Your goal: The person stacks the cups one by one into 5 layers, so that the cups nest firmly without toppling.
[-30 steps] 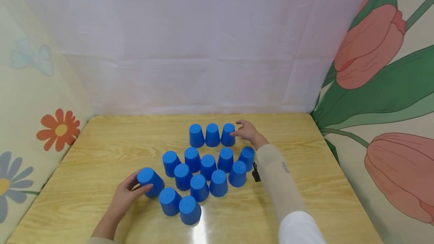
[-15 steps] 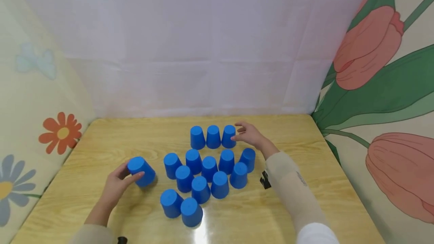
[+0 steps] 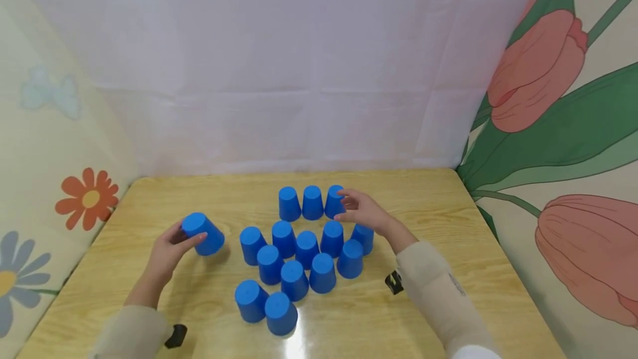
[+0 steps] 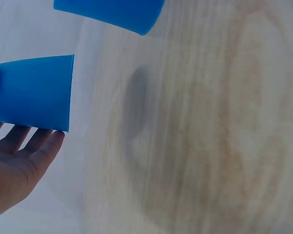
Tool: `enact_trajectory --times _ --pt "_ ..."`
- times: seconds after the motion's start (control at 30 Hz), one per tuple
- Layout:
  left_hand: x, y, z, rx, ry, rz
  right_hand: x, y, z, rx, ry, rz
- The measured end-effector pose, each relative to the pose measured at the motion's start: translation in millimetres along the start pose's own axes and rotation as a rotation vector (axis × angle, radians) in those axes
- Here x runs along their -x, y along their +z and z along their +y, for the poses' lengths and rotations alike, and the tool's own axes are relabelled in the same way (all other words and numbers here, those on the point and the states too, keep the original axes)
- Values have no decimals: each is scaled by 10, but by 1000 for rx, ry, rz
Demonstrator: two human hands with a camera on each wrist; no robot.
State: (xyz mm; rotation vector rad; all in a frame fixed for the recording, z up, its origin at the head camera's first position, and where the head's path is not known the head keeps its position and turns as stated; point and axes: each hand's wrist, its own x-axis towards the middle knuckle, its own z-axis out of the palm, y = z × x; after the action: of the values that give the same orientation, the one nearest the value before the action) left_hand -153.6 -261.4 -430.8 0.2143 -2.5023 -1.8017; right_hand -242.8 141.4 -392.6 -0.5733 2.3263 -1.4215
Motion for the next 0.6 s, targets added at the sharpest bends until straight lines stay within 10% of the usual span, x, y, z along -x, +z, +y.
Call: enact_trajectory --times 0.37,0.6 --pt "-287 54 69 -33 6 -7 236 145 -272 -82 -100 -68" --pt "-563 89 -135 -51 42 -16 334 244 -307 -109 -126 -107"
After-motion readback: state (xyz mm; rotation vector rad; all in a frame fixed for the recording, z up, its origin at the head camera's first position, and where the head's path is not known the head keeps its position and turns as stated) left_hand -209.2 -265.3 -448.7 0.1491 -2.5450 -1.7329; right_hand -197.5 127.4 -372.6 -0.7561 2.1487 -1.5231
